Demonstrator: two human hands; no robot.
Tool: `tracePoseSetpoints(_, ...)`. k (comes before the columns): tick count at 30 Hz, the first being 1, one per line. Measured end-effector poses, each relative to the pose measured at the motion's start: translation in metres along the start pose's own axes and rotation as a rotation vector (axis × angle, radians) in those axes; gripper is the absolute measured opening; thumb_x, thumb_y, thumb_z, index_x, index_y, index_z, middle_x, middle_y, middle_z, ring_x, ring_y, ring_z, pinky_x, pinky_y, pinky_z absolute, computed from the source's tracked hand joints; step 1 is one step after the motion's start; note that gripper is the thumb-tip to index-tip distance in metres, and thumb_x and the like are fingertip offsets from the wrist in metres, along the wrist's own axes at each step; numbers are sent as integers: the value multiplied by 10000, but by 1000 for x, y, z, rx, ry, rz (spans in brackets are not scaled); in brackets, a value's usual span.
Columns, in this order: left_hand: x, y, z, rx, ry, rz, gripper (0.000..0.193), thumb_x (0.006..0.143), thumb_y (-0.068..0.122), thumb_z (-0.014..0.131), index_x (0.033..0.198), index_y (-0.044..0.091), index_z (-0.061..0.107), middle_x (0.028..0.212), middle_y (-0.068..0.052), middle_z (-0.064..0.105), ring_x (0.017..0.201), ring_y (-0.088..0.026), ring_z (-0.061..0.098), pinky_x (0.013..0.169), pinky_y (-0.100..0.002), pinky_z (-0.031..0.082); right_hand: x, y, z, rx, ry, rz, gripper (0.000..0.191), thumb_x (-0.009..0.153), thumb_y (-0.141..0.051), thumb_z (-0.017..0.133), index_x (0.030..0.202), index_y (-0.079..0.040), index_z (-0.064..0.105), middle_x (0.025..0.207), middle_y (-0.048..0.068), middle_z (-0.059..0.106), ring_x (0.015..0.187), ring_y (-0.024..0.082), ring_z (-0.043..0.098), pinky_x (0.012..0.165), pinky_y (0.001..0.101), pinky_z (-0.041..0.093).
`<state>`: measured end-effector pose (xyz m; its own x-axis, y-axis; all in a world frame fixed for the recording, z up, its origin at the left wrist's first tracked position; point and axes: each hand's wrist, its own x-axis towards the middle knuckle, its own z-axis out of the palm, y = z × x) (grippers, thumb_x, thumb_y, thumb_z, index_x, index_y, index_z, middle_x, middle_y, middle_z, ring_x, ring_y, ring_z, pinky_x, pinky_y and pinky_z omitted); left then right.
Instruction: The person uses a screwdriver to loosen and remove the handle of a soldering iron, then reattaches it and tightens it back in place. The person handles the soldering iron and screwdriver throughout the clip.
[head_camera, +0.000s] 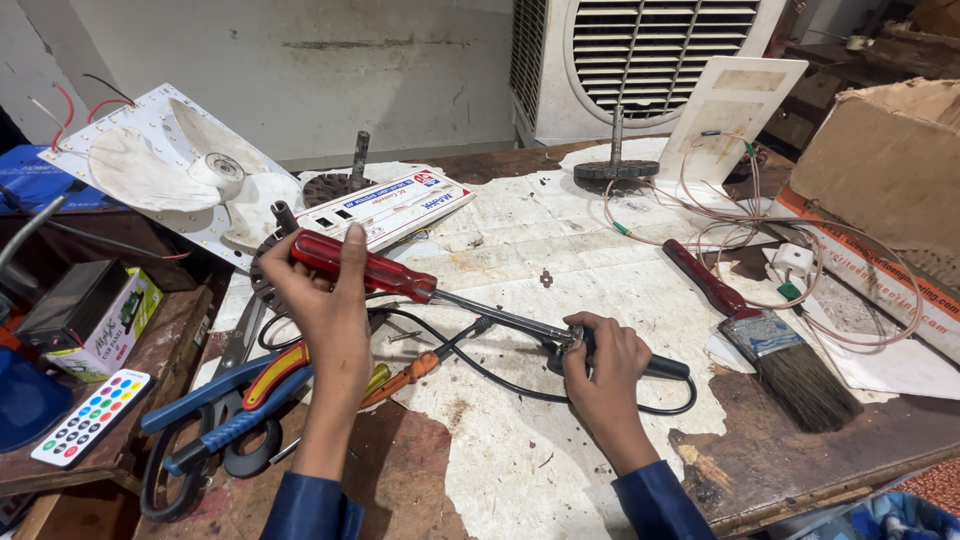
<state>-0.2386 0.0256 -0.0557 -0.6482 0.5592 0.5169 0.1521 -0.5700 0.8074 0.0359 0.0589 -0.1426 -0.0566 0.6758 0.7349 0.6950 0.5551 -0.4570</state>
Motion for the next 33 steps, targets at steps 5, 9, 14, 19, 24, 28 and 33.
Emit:
tracePoseSetpoints(5, 1, 0, 2, -266, -79, -57, 572, 997, 246, 659, 1439, 73, 340, 1195, -62, 572, 1098, -128, 605, 959, -291, 559, 0, 1, 1, -25, 21, -26, 239, 853, -153, 603, 1081, -123, 666, 910, 23, 584, 888, 205, 517, 976, 422, 283)
tracePoseSetpoints(9, 1, 3, 4, -259, -86, 59, 595, 988, 174, 701, 1453, 40, 354, 1205, -89, 550, 1097, -156, 599, 968, -304, 552, 1, 2, 1, -23, 18, -16, 205, 860, -163, 607, 1052, -146, 678, 886, 13, 588, 883, 200, 527, 961, 413, 294)
tracePoseSetpoints(14, -2, 7, 2, -167, -25, 81, 627, 966, 135, 763, 1434, 11, 365, 1194, -94, 527, 1074, -166, 585, 937, -321, 554, 1, 3, -1, -12, 17, -27, 207, 866, -172, 602, 1062, -124, 652, 884, 19, 585, 894, 203, 529, 964, 410, 296)
tracePoseSetpoints(19, -1, 3, 4, -222, -59, -19, 665, 991, 200, 669, 1520, 48, 296, 1238, -96, 535, 1156, -172, 601, 1052, -346, 529, 0, -1, -5, 24, -41, -9, 208, 899, -168, 567, 1081, -93, 632, 937, 51, 577, 961, 229, 501, 983, 419, 271)
tracePoseSetpoints(24, 3, 4, 2, -301, -78, -63, 681, 947, 158, 640, 1532, 58, 306, 1256, -114, 542, 1161, -178, 602, 1045, -368, 540, 2, -1, -12, 39, -98, -26, 222, 925, -169, 533, 1112, -82, 613, 986, 70, 565, 993, 242, 486, 1004, 429, 257)
tracePoseSetpoints(28, 1, 11, 1, -197, -81, 27, 659, 952, 197, 697, 1485, 27, 349, 1247, -121, 516, 1148, -189, 595, 1026, -376, 547, 3, -1, -11, 9, -73, -34, 200, 934, -168, 552, 1106, -88, 615, 962, 67, 564, 969, 241, 499, 986, 428, 274)
tracePoseSetpoints(33, 1, 17, -1, -131, -46, -12, 532, 1037, 198, 644, 1493, 39, 420, 1228, -94, 553, 1039, -150, 572, 889, -301, 520, -1, -2, -9, 27, -34, -65, 196, 905, -165, 598, 1089, -100, 619, 934, 48, 575, 950, 233, 518, 966, 423, 290)
